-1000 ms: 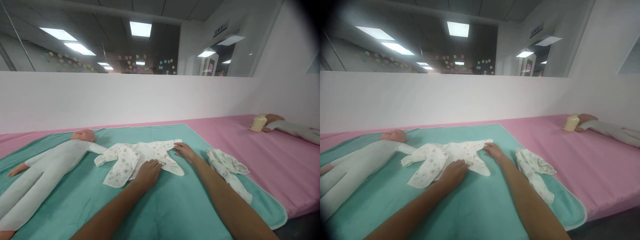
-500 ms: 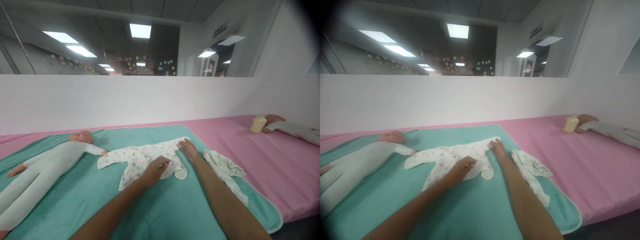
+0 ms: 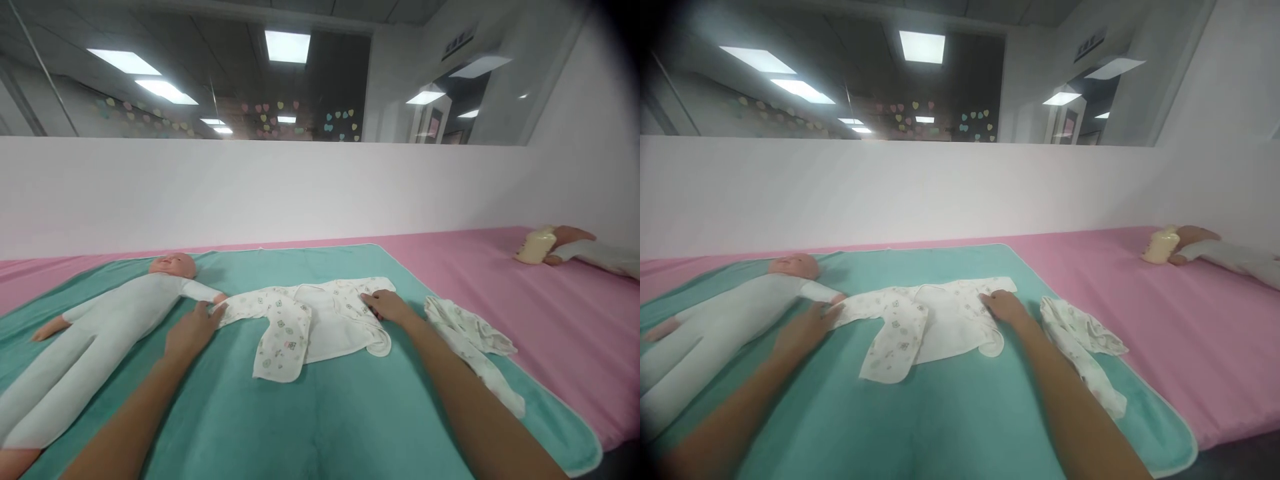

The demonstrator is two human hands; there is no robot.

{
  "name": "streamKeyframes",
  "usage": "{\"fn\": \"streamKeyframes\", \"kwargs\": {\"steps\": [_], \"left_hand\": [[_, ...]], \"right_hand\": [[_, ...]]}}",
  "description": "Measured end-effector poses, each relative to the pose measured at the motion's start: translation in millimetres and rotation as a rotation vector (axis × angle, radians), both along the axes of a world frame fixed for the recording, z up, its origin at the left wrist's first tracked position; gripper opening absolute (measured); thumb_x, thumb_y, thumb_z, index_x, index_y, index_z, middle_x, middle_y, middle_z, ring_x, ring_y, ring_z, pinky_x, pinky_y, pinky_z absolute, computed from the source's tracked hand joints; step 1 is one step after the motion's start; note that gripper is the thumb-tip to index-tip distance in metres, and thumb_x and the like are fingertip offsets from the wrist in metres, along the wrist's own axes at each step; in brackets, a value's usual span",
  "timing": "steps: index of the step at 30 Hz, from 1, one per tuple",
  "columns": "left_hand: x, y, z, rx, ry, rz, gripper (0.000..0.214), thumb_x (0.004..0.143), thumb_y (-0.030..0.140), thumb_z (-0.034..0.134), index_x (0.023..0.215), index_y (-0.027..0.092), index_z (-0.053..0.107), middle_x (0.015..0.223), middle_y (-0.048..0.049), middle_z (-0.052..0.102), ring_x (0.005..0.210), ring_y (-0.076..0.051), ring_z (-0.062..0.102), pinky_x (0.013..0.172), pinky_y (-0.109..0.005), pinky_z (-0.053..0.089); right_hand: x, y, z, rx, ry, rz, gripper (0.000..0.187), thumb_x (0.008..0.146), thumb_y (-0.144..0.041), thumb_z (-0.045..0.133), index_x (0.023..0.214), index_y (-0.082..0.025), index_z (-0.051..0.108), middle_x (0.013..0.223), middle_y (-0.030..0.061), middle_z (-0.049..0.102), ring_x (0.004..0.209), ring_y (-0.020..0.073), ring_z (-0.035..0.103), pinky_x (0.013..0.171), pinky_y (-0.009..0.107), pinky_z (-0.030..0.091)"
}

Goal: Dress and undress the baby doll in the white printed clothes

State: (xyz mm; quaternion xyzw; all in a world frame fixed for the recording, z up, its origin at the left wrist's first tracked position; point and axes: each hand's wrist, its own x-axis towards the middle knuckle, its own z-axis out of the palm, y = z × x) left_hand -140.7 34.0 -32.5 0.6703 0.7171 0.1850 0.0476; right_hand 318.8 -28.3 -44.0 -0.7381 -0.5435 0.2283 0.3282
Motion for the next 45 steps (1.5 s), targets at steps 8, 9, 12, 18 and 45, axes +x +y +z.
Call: {"fn": "streamKeyframes", "kwargs": {"steps": [8,9,12,18,45], "left_hand": [[10.0,-2.0,5.1,0.263,-0.322,0.019,0.036,0.078,0.038,0.043,0.105,0.018,0.055,0.084,-0.0043,0.058,0.079,-0.020,0.055,0.072,-0.028,0.042],[6.8,-1.5,5.0,0.306,-0.320,0.055,0.034,0.078,0.036,0.042,0.103,0.017,0.056,0.085,-0.0043,0.058,0.078,-0.020,0.055,0.072,-0.029,0.043],[-4.4,2.6,1.4,0.354,-0.280,0.078,0.030,0.078,0.024,0.040,0.102,0.014,0.055,0.093,-0.0072,0.057,0.083,-0.020,0.054,0.077,-0.030,0.043],[22.3,-11.1,7.5,0.425,-0.179,-0.131,0.029,0.080,0.021,0.038,0.104,0.016,0.053,0.105,-0.0078,0.057,0.100,-0.022,0.051,0.086,-0.031,0.039],[59.1,-69.3,39.7,-0.445,-1.203,-0.840,0.013,0.066,0.029,0.040,0.066,0.019,0.032,0.059,0.0009,0.041,0.050,-0.010,0.042,0.048,-0.024,0.036]], "right_hand": [[-28.1,-12.8,17.6,0.046,0.283,0.235,0.034,0.057,-0.037,0.072,0.083,-0.017,0.062,0.084,0.0062,0.061,0.076,0.0191,0.053,0.063,0.025,0.040],[-28.6,-13.0,19.2,0.077,0.311,0.204,0.037,0.057,-0.036,0.072,0.089,-0.018,0.062,0.087,0.0067,0.061,0.078,0.0193,0.053,0.063,0.025,0.040],[-27.6,-13.0,21.5,0.145,0.319,0.183,0.042,0.062,-0.036,0.069,0.099,-0.019,0.060,0.079,0.0025,0.057,0.069,0.0143,0.050,0.060,0.023,0.038],[-45.3,-14.5,16.3,0.302,-0.038,0.197,0.025,0.073,-0.038,0.058,0.093,-0.022,0.060,0.081,0.0005,0.055,0.072,0.0139,0.048,0.067,0.026,0.039],[-213.0,65.0,-16.7,0.270,-0.242,0.335,0.033,0.089,-0.040,0.033,0.113,-0.023,0.048,0.087,0.0031,0.061,0.081,0.0175,0.055,0.069,0.027,0.038]]}}
